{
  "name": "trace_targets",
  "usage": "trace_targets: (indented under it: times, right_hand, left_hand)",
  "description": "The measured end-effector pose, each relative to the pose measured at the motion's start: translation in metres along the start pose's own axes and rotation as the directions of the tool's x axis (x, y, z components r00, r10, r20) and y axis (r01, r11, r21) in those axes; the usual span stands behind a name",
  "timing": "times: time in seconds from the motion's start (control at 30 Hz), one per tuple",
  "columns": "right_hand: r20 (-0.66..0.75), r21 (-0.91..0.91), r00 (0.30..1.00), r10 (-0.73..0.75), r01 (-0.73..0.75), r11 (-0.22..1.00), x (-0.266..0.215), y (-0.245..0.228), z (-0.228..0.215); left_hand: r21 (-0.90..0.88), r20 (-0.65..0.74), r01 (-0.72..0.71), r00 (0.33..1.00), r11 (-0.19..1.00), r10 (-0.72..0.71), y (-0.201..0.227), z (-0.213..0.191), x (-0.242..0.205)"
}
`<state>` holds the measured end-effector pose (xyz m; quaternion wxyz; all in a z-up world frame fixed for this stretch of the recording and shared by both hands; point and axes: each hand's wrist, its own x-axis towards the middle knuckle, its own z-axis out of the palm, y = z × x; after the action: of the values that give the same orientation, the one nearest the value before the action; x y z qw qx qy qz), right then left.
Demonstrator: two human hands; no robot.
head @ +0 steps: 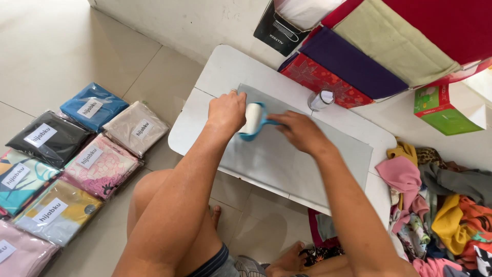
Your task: Cleaning a hijab with a lint roller and folding it neatly on a small table.
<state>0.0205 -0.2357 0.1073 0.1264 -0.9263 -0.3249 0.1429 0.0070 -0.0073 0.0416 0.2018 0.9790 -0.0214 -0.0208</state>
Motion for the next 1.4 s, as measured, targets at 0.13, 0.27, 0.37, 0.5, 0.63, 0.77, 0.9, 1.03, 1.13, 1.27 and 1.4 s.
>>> trace_targets:
  times: [0.13, 0.27, 0.37, 0.5, 0.63, 0.77, 0.9, 1.03, 1.13, 1.27, 1.4]
  right_hand:
    - [-0.014, -0.211, 0.996, 0.091, -0.092, 0.973, -0.071, 0.074, -0.022]
    - [0.014, -0.357, 0.962, 0.273, -0.251, 0.9, -0.122, 0.132, -0.041]
    - [0.058, -0.353, 0.939, 0.338, -0.297, 0.887, -0.121, 0.158, -0.037]
    - [0.12, -0.29, 0.952, 0.28, -0.236, 0.928, -0.07, 0.128, -0.034]
    - [0.116, -0.293, 0.979, 0.167, -0.127, 0.948, 0.007, 0.084, -0.025]
    - [0.107, -0.25, 0.993, 0.051, -0.023, 0.968, 0.073, 0.062, 0.001]
    - [-0.007, -0.259, 0.997, -0.081, 0.076, 0.963, 0.099, 0.05, 0.019]
    - [-0.143, -0.203, 0.981, -0.133, 0.102, 0.974, 0.077, 0.059, 0.017]
    - [-0.132, -0.159, 0.984, -0.122, 0.101, 0.982, 0.051, 0.071, 0.026]
    - [-0.144, -0.055, 0.989, -0.033, 0.025, 0.998, 0.015, 0.107, 0.028]
    - [-0.161, -0.012, 0.987, 0.009, -0.011, 1.0, -0.035, 0.166, 0.016]
  left_hand:
    - [0.064, 0.033, -0.03, 0.999, 0.998, 0.028, -0.003, 0.018, 0.002]
    - [0.089, 0.124, 0.032, 0.991, 0.995, -0.043, 0.001, 0.024, 0.001]
    - [0.121, 0.229, 0.053, 0.97, 0.991, -0.08, 0.002, 0.034, 0.005]
    - [0.181, 0.446, -0.059, 0.895, 0.982, -0.028, 0.014, 0.065, 0.002]
    - [0.195, 0.549, -0.083, 0.835, 0.977, -0.038, 0.035, 0.087, -0.008]
    - [0.074, 0.579, -0.161, 0.81, 0.984, 0.089, 0.051, 0.08, -0.016]
    - [0.08, 0.571, -0.227, 0.809, 0.971, 0.142, 0.058, 0.085, -0.008]
    - [0.119, 0.503, -0.241, 0.851, 0.963, 0.151, 0.069, 0.077, -0.004]
    - [0.136, 0.528, -0.284, 0.831, 0.949, 0.173, 0.081, 0.08, -0.005]
    - [0.147, 0.563, -0.272, 0.813, 0.951, 0.145, 0.09, 0.087, 0.0]
    - [0.125, 0.587, -0.234, 0.801, 0.964, 0.118, 0.097, 0.075, 0.003]
